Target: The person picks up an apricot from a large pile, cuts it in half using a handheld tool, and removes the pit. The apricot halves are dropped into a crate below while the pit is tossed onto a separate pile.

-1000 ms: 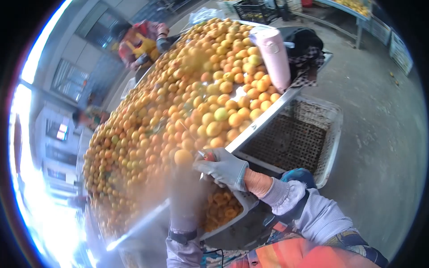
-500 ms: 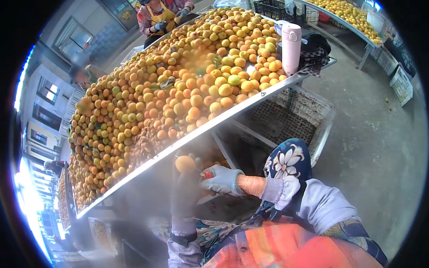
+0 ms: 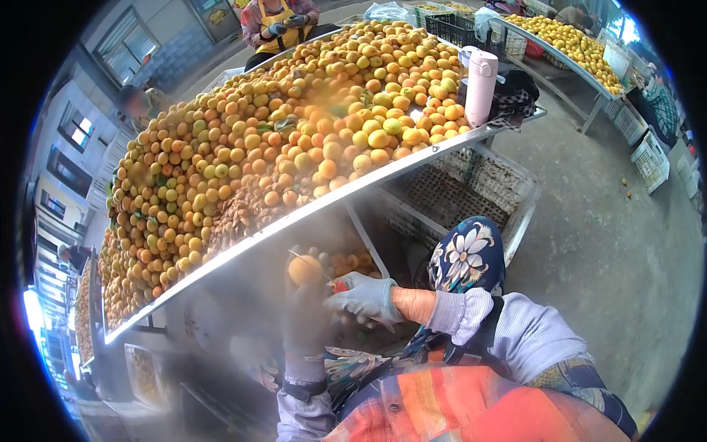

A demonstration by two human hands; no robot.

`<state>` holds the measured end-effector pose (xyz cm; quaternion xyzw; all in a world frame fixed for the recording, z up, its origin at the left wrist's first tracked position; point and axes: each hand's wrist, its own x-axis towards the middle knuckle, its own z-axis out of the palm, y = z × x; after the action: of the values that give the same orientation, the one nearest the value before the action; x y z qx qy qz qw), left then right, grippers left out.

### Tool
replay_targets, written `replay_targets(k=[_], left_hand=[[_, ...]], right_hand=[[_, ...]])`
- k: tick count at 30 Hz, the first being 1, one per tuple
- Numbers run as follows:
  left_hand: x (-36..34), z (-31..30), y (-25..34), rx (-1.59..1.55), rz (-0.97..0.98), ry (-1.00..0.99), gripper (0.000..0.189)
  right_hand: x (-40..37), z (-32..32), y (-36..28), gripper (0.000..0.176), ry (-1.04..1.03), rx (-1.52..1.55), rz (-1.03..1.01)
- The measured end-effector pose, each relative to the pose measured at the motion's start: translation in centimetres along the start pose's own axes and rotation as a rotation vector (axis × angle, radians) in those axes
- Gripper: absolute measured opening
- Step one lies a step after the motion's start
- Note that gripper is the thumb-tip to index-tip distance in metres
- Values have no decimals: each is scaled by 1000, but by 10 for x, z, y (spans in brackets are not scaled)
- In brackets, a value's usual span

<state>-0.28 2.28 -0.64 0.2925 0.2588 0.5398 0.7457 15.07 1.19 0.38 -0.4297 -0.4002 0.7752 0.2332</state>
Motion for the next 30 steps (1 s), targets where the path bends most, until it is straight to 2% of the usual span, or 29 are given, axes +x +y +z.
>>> replay_targets(k=[7, 9, 16, 19, 22, 25, 27, 28, 30], left_hand=[[-9, -21, -2, -28, 2, -57, 74], [-12, -21, 1, -195, -59, -28, 66], [-10, -33, -9, -219, -107, -24, 57], [-9, -35, -14, -152, -109, 1, 57], [-9, -31, -17, -136, -121, -12, 55], [-9, -28, -16, 1, -87, -17, 54], [-7, -29, -13, 51, -141, -32, 53], [-7, -27, -13, 51, -144, -33, 53], [-8, -21, -13, 10, -167, -59, 54]], right_hand=[[-3, 14, -2, 22, 22, -27, 4], [-6, 14, -4, 21, 22, -91, -8], [-1, 8, 4, 17, 63, -208, -4], [2, 6, 10, 14, 104, -251, 7], [16, -2, 27, 20, 123, -305, -57], [19, -6, 31, 13, 111, -298, -29], [23, -10, 36, 15, 110, -436, -128], [24, -12, 37, 15, 112, -433, -126], [27, -13, 36, 17, 198, -634, -139]])
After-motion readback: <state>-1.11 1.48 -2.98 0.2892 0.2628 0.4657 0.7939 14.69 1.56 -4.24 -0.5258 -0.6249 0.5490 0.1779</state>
